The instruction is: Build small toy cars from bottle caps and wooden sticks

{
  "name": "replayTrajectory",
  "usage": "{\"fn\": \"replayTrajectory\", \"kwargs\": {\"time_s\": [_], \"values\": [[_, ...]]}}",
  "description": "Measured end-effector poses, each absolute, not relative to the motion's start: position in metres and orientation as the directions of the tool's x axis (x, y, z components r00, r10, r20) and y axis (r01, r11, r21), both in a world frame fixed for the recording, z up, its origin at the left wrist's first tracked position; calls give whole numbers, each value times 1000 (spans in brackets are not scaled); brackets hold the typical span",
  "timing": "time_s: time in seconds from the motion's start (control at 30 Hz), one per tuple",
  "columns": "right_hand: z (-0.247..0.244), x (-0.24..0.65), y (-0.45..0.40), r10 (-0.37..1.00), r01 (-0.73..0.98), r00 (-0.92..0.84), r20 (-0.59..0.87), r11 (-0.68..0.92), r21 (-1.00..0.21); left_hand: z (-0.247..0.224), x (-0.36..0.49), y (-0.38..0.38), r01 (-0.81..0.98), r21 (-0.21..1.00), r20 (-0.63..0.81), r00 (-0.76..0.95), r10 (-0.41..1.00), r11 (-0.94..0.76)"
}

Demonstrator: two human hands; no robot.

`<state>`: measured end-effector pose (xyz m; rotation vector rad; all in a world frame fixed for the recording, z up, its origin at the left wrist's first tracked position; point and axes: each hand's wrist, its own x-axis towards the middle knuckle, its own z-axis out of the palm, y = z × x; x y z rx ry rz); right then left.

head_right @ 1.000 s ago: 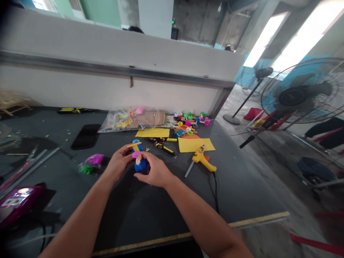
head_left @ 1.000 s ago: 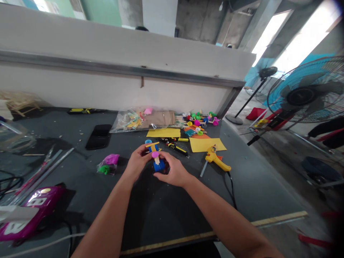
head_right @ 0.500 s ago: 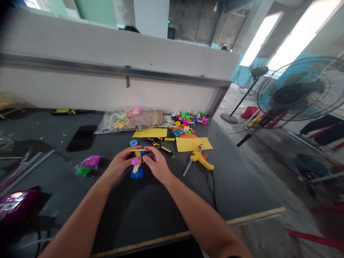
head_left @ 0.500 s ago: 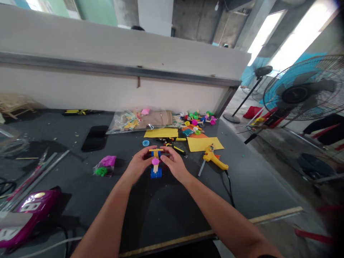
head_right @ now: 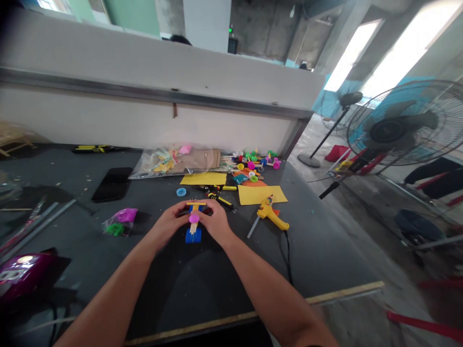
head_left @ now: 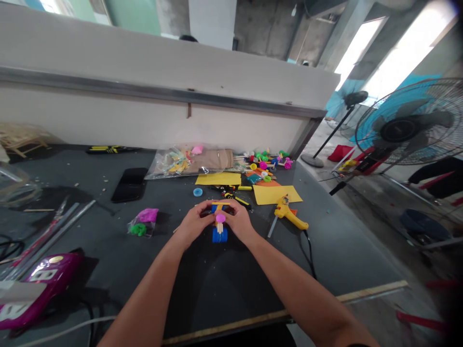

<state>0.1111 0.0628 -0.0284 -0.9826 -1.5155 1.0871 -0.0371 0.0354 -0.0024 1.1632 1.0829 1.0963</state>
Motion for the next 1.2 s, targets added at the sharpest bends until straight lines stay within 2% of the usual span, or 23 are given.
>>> {"fn": "replayTrajectory", "kwargs": {"time_s": [0.23,0.4,0.57,0.83,1.0,1.2], "values": [[-23,111,61,981,-125,-171,93,72,-990,-7,-30,35,-353,901,-213,148,966,253],[-17,111,60,982,-225,-172,78,38,-974,-10,-26,36,-443,855,-224,154,962,270],[-24,113,64,980,-170,-182,83,52,-984,-7,-26,34,-438,865,-214,116,970,243],[-23,113,62,973,-27,-172,152,150,-988,-10,-26,35,-382,893,-191,154,970,236],[-24,113,64,983,-81,-151,107,96,-992,-11,-25,35,-373,893,-210,153,966,253],[-25,111,64,981,-100,-138,135,121,-988,-12,-24,35,-362,898,-215,133,967,250]]}}
